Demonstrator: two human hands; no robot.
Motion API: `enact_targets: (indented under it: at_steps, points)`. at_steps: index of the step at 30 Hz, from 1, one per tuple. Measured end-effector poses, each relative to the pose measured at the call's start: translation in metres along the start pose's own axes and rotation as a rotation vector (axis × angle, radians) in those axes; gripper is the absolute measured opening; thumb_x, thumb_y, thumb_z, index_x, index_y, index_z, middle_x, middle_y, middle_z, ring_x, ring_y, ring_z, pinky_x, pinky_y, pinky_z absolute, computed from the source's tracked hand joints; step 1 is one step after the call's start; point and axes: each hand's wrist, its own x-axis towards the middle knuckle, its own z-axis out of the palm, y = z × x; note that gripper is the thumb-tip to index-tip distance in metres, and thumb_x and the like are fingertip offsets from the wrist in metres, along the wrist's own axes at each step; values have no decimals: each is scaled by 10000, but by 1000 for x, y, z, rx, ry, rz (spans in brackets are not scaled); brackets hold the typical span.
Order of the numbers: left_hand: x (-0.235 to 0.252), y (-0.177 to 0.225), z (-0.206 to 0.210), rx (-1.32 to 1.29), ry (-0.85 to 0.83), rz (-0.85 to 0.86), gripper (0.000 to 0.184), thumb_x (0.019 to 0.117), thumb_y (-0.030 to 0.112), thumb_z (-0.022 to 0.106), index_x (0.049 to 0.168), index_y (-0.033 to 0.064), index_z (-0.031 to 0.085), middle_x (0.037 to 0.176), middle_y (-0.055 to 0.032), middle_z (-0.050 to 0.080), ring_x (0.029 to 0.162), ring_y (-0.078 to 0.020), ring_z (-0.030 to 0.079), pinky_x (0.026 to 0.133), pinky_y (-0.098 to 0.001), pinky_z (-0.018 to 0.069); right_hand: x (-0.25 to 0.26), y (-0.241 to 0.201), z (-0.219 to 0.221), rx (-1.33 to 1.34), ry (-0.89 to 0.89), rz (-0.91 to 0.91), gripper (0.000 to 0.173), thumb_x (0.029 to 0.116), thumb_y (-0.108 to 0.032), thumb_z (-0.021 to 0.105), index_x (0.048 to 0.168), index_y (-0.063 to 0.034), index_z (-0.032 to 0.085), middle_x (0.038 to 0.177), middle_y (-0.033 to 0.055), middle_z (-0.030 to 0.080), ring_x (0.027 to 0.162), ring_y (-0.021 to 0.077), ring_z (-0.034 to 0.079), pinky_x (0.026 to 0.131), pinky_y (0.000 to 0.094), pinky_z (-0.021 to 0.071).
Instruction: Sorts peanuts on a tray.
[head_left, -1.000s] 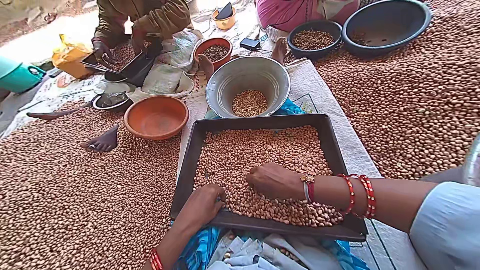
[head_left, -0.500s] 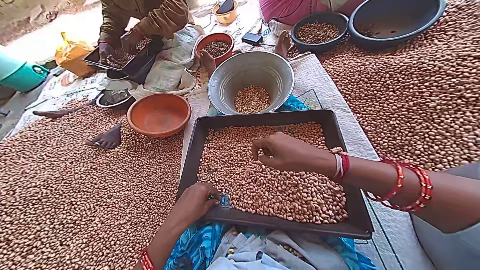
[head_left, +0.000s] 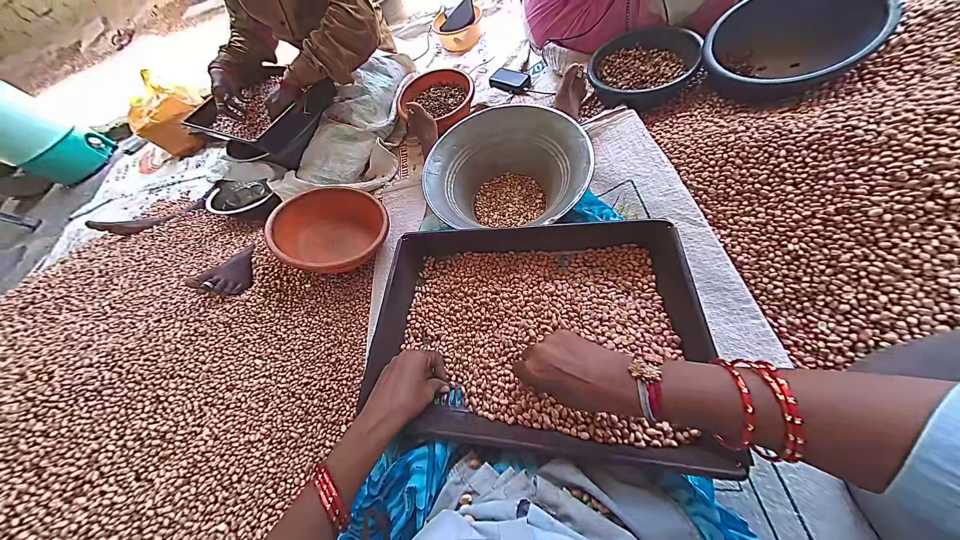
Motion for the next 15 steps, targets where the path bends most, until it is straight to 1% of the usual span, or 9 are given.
enact_targets:
  at_steps: [1, 2, 4, 5, 6, 7, 11, 13, 15]
  points:
    - [-3, -1, -2, -3, 53, 8, 160, 954, 176, 720, 1049, 53, 757, 977, -145, 745, 954, -324, 706, 908, -547, 532, 1, -1, 0, -1, 2, -7, 91, 1006, -20, 556, 1003, 21, 637, 842, 196, 645, 756, 397, 666, 625, 535, 511]
    - [-7, -4, -4, -5, 143, 31, 155, 971, 155, 687, 1060, 49, 757, 979, -156, 741, 928, -333, 706, 888, -551, 535, 1, -1, 0, -1, 4, -10, 93, 1006, -20, 556, 1005, 21, 641, 851, 198, 650, 760, 397, 667, 627, 537, 513]
    - [-15, -14, -8, -9, 401, 105, 142, 963, 92, 663, 1041, 31, 765, 907, -173, 731, 787, -341, 689, 769, -551, 544, 1, -1, 0, 4, 2, -13, 111, 1010, -20, 554, 1017, 26, 655, 881, 209, 661, 779, 405, 671, 644, 545, 517]
    - [-18, -18, -10, 5, 481, 124, 130, 953, 74, 672, 1030, 25, 765, 892, -182, 733, 769, -358, 694, 744, -569, 548, 1, -1, 1, 12, 0, -15, 110, 1006, -12, 558, 1019, 30, 658, 888, 214, 663, 786, 410, 672, 652, 551, 517]
    - [-21, -20, -12, 30, 508, 129, 119, 942, 66, 687, 1018, 25, 769, 895, -185, 743, 782, -373, 713, 743, -583, 556, 0, -1, 1, 13, -3, -17, 106, 1000, -5, 562, 1017, 31, 660, 887, 214, 663, 788, 410, 671, 655, 551, 516]
    - [-24, -19, -14, 49, 472, 112, 120, 939, 67, 691, 1018, 27, 772, 919, -189, 747, 818, -382, 720, 768, -590, 556, 0, -2, 0, 11, -12, -16, 103, 1001, -8, 564, 1014, 32, 658, 884, 214, 661, 793, 411, 671, 657, 550, 513]
    - [-26, -10, -10, 155, 169, -33, 172, 973, 171, 687, 1094, 92, 781, 1097, -156, 749, 1031, -364, 710, 921, -566, 535, 3, -7, -6, 12, -61, 37, 121, 1015, -22, 543, 990, 46, 640, 875, 220, 651, 819, 417, 668, 669, 548, 510]
    - [-22, -6, -4, 184, 93, -61, 192, 984, 190, 677, 1126, 101, 771, 1140, -158, 741, 1089, -373, 696, 955, -571, 522, 1, -10, -6, 18, -70, 62, 120, 1008, -9, 538, 974, 52, 636, 859, 222, 650, 811, 419, 668, 666, 550, 510]
    - [-21, -2, -4, 214, 38, -92, 213, 997, 213, 660, 1152, 104, 758, 1151, -157, 736, 1106, -366, 690, 965, -563, 519, 0, -14, -8, 15, -111, 79, 102, 992, 1, 547, 966, 57, 629, 856, 219, 644, 813, 415, 666, 666, 548, 509]
